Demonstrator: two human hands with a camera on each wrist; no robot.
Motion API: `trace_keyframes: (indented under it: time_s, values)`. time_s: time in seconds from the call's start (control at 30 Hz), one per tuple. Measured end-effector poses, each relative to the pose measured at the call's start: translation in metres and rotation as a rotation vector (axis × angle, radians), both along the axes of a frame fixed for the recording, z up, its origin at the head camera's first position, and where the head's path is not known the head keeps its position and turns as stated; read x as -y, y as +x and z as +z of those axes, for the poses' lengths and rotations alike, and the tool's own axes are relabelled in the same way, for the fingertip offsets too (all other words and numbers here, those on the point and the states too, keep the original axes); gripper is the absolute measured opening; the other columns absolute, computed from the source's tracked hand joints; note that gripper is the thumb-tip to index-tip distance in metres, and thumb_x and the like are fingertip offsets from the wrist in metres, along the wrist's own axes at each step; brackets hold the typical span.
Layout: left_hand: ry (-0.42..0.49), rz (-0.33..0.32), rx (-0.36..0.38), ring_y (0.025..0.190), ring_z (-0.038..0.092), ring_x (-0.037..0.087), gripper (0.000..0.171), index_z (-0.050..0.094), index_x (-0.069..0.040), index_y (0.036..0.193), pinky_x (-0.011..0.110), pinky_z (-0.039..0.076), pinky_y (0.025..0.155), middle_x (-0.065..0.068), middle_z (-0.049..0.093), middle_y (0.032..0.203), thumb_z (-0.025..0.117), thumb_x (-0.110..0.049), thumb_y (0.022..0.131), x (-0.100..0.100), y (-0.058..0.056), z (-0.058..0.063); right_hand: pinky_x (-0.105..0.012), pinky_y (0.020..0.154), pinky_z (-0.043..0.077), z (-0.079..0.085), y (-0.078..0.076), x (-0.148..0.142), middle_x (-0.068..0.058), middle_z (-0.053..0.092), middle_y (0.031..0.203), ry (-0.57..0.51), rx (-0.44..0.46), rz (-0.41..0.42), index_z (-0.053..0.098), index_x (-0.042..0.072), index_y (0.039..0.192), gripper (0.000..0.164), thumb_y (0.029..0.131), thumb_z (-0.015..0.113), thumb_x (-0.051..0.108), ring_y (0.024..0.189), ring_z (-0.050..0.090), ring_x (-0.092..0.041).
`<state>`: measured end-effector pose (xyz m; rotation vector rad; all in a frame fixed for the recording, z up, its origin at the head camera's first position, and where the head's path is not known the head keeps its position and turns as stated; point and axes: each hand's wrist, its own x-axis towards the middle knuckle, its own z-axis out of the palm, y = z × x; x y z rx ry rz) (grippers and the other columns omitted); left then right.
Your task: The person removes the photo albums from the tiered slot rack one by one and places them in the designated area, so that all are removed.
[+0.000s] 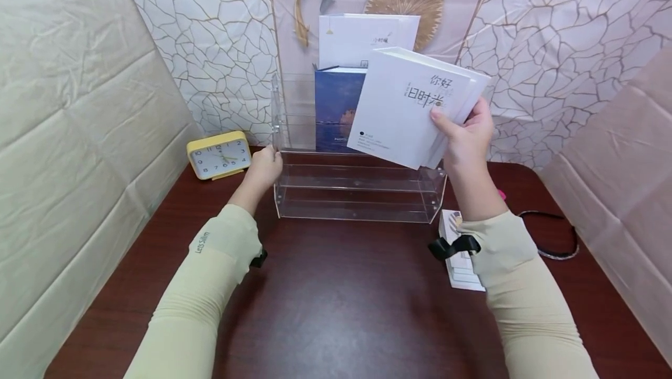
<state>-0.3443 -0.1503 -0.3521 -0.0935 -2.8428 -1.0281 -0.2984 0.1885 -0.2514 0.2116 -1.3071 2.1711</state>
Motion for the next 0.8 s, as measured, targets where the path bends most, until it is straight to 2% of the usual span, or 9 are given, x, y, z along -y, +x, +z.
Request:
trace_keyframes:
  time_s: [0.47,0.8]
  values:
    - [-0.007,-0.002,0.005,0.097,0.054,0.038,0.032,0.051,0.009,0.106,0.049,0.042,0.084,0.028,0.056,0.100,0.032,-0.016,0.100,0.003,0.003,-0.002,-0.032,0.073,0.052,-0.019,0.028,-0.024,-0.020,0.062,0.110,-0.190,0.034,-0.031,0.055,-0.002,0.108,0.045,0.070,0.066,-0.024,0.100,0.060,-0.030]
    - [-0.013,-0.016,-0.013,0.098,0.054,0.040,0.031,0.051,0.009,0.103,0.050,0.041,0.084,0.029,0.056,0.100,0.033,-0.015,0.099,0.001,0.000,-0.001,-0.033,0.073,0.053,-0.026,0.051,-0.044,-0.019,0.058,0.120,-0.284,0.097,-0.018,0.050,0.000,0.117,0.051,0.073,0.067,-0.018,0.110,0.056,-0.030]
